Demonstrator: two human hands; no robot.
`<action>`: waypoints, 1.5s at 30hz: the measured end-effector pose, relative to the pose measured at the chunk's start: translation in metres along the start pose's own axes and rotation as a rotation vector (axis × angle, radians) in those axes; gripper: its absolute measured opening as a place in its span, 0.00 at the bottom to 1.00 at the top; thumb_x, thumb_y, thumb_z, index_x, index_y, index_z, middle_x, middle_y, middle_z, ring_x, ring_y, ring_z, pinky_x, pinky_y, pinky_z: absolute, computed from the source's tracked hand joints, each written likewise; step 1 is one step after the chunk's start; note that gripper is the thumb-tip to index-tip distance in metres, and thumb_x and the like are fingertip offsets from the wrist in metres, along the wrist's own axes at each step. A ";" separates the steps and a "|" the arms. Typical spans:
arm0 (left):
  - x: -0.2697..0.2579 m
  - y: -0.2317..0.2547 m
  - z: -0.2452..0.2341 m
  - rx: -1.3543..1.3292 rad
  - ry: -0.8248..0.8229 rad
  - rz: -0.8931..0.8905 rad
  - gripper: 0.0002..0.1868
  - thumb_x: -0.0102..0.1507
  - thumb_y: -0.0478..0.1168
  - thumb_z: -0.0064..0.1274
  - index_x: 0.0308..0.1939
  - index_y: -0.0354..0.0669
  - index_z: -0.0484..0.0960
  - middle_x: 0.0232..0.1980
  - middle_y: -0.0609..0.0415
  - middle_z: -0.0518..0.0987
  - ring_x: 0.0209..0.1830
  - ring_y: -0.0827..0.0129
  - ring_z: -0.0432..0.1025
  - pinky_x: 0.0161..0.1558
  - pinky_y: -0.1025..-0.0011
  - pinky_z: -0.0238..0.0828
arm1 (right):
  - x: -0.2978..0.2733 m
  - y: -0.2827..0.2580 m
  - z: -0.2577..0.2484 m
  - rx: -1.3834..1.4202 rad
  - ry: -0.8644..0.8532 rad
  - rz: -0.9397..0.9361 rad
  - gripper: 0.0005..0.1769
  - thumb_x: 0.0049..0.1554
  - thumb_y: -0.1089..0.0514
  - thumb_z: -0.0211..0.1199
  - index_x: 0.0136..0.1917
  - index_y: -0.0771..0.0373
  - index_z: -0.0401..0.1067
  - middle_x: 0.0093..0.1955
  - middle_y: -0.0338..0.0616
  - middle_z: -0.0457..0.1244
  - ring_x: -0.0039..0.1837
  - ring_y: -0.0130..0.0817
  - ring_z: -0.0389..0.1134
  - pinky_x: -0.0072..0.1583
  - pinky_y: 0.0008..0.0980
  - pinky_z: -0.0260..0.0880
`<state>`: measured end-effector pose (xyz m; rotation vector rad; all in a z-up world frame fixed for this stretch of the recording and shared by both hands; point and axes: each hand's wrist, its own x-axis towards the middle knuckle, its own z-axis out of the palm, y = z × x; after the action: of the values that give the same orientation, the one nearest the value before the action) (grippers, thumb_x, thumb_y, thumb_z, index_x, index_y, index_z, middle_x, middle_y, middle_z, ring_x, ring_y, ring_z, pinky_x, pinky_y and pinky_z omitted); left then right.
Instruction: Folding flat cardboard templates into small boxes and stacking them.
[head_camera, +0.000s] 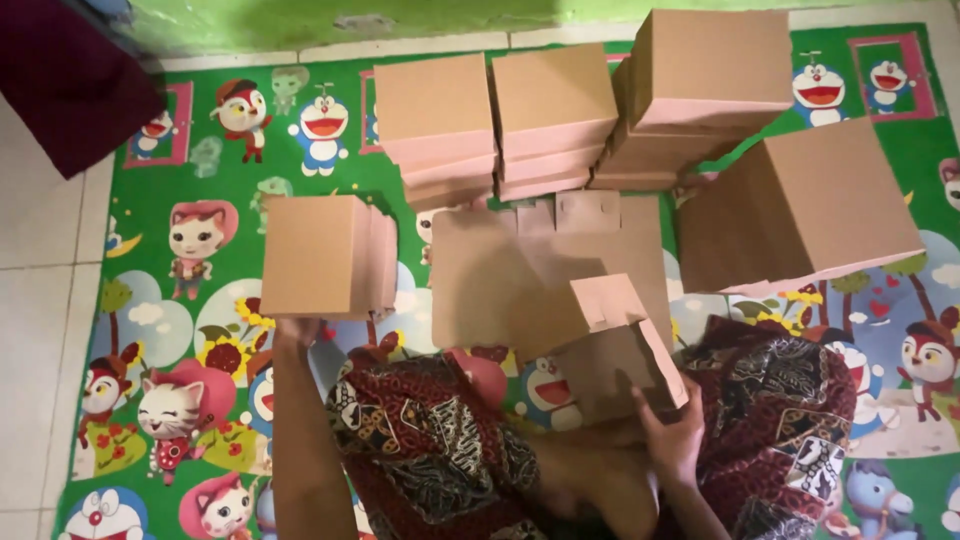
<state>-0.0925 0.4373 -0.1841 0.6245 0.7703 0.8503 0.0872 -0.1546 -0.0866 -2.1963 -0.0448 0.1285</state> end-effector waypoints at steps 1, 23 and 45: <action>-0.005 0.000 0.000 0.010 0.040 0.009 0.20 0.68 0.52 0.45 0.63 0.58 0.71 0.62 0.60 0.73 0.62 0.65 0.68 0.63 0.58 0.65 | 0.000 0.001 0.000 -0.015 0.000 0.010 0.35 0.48 0.60 0.74 0.66 0.67 0.64 0.56 0.52 0.65 0.57 0.42 0.67 0.61 0.39 0.68; -0.277 -0.045 0.166 0.548 -0.222 0.136 0.23 0.74 0.52 0.27 0.59 0.44 0.73 0.30 0.59 0.75 0.24 0.76 0.66 0.23 0.77 0.61 | 0.055 -0.028 -0.014 0.428 -0.039 0.347 0.29 0.57 0.45 0.73 0.68 0.53 0.68 0.44 0.48 0.66 0.41 0.33 0.68 0.46 0.37 0.77; -0.376 -0.179 0.287 0.468 -0.417 0.010 0.08 0.68 0.42 0.57 0.43 0.43 0.88 0.37 0.52 0.86 0.44 0.72 0.77 0.53 0.62 0.77 | 0.022 -0.106 -0.048 0.251 -0.175 -0.491 0.32 0.51 0.58 0.77 0.66 0.59 0.70 0.51 0.55 0.72 0.54 0.54 0.74 0.54 0.50 0.75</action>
<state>0.0501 -0.0209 -0.0254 1.1800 0.5826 0.5179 0.1159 -0.1289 0.0254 -1.8601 -0.6273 0.0448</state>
